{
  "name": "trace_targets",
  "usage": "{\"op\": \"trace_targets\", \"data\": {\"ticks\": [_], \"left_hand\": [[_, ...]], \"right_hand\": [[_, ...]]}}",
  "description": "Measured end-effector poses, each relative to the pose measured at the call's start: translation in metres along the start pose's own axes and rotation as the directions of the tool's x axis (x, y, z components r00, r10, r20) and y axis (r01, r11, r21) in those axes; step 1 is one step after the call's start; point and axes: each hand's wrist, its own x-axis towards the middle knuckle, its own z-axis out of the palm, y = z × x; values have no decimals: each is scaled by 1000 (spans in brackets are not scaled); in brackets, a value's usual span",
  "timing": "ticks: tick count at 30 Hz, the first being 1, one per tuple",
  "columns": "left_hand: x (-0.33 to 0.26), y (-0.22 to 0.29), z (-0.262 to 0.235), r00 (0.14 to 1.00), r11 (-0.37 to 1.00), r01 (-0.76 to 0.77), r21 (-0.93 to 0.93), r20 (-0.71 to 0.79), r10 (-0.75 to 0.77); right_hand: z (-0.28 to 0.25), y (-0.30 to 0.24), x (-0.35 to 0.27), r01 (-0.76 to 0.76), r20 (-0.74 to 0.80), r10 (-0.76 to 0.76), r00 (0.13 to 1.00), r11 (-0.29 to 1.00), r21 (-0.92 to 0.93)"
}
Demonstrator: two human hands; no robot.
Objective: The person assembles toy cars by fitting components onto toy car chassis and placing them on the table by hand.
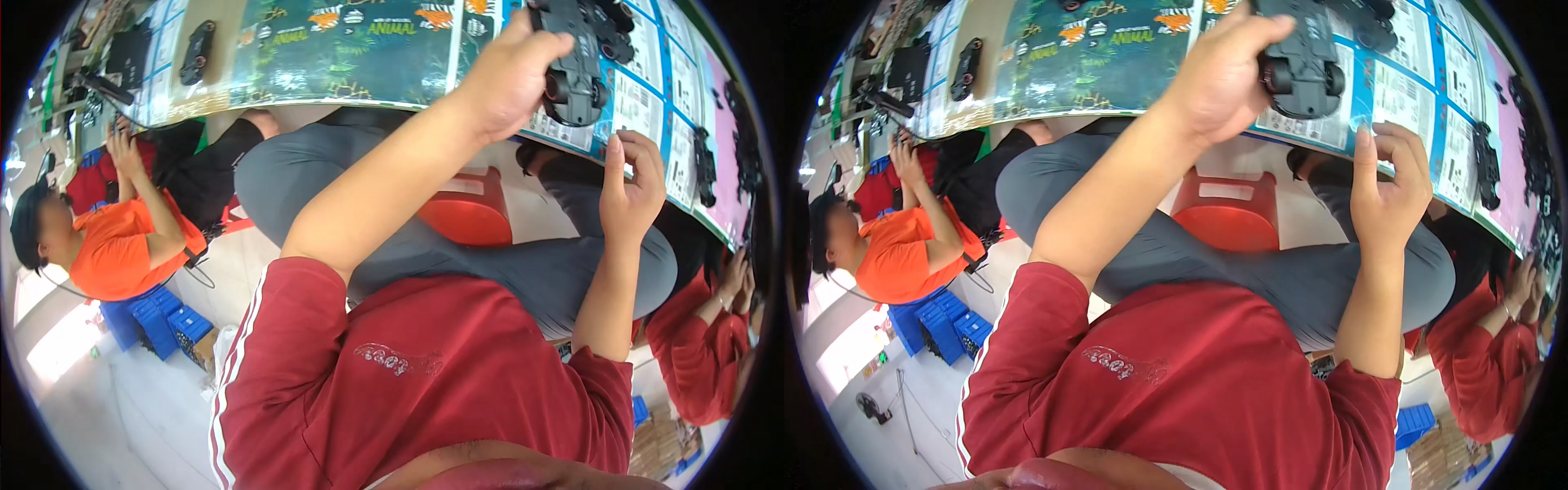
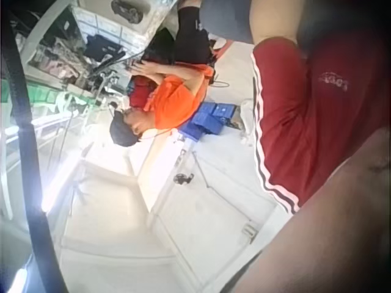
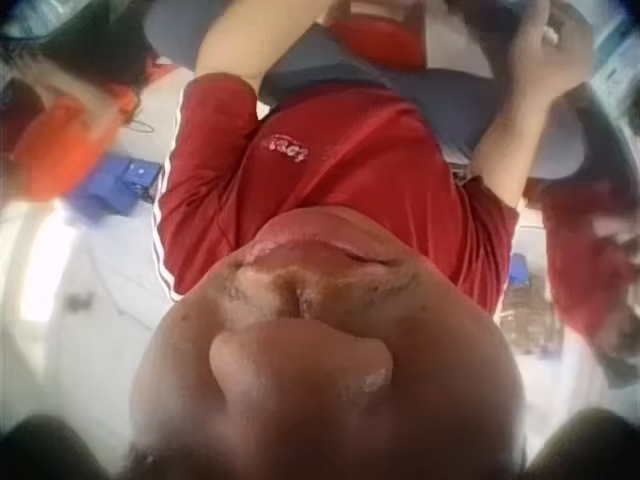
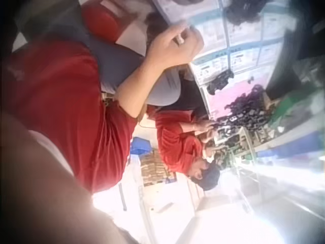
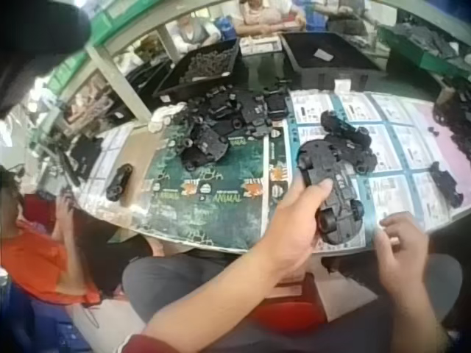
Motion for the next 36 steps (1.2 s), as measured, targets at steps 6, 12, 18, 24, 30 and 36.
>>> {"op": "trace_targets", "data": {"ticks": [6,12,18,24,30,36], "left_hand": [[-44,97,-61,942,924,-126,362,-249,226],[-86,244,-230,691,734,-43,678,-510,512],[-119,283,-300,382,480,121,869,-487,785],[-109,230,-272,426,-136,422,896,-64,902],[-118,202,-205,512,-401,570,717,72,856],[-122,233,-251,552,-511,609,607,139,822]], "right_hand": [[7,-12,-3,-55,181,30,983,989,134],[11,-13,-3,-19,236,-24,971,984,176],[17,-15,-3,-76,286,36,958,989,128],[23,-13,-3,-73,297,55,953,996,47],[23,-16,-1,-90,304,84,949,996,7],[24,-15,1,-75,291,52,955,995,70]]}}
